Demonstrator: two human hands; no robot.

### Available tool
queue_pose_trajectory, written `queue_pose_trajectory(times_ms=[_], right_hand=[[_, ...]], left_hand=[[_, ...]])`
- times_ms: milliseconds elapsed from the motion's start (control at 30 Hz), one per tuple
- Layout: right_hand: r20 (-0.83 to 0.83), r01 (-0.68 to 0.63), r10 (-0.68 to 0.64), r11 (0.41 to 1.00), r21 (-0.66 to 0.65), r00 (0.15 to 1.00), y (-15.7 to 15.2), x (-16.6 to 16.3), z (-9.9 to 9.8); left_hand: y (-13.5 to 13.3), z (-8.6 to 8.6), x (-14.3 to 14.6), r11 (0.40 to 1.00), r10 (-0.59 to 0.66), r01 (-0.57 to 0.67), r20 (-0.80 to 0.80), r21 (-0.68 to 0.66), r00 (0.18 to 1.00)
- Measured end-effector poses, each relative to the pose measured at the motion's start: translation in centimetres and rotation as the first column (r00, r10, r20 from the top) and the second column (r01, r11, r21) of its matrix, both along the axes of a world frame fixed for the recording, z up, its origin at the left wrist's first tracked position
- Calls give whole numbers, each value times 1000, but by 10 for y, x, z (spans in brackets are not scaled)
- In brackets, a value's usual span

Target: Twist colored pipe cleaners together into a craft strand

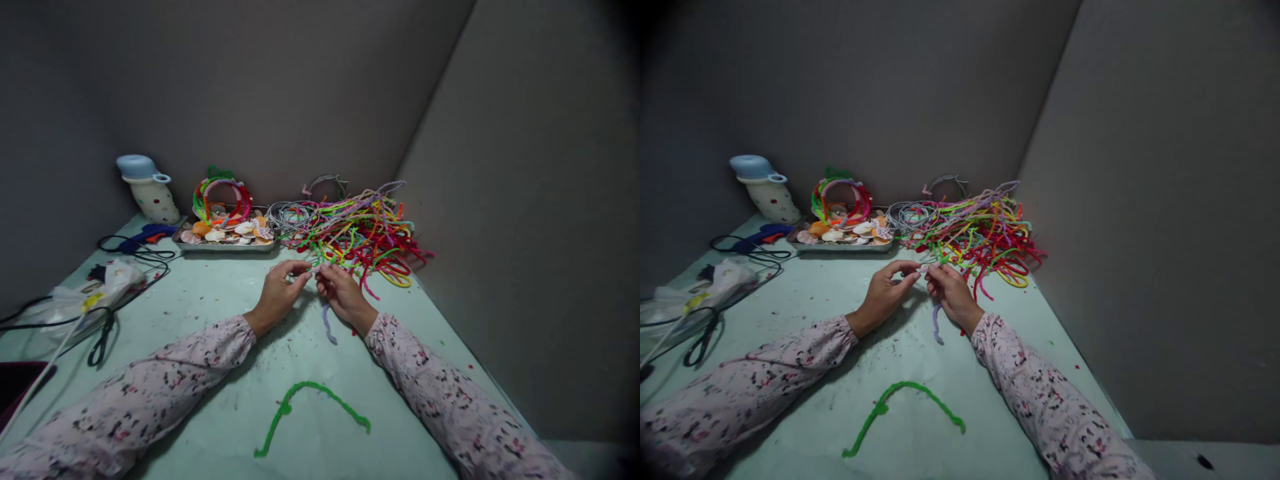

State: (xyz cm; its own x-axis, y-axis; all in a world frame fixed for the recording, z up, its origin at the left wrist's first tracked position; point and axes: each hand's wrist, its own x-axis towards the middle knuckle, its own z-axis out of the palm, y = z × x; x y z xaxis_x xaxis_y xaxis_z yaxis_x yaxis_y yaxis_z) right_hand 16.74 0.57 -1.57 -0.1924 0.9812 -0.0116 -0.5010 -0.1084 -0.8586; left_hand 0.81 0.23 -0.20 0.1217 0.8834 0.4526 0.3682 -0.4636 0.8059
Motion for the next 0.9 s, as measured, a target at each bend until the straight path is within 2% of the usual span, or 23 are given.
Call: queue_pose_trajectory(times_ms=[267,900], right_hand=[[-2,-5,5,1000,16,1000,1,0,-2],[-1,-5,5,1000,16,1000,1,0,-1]], left_hand=[[0,2,-1,997,-25,30,-66,76,997],[-2,7,-1,993,-41,58,-161,104,986]])
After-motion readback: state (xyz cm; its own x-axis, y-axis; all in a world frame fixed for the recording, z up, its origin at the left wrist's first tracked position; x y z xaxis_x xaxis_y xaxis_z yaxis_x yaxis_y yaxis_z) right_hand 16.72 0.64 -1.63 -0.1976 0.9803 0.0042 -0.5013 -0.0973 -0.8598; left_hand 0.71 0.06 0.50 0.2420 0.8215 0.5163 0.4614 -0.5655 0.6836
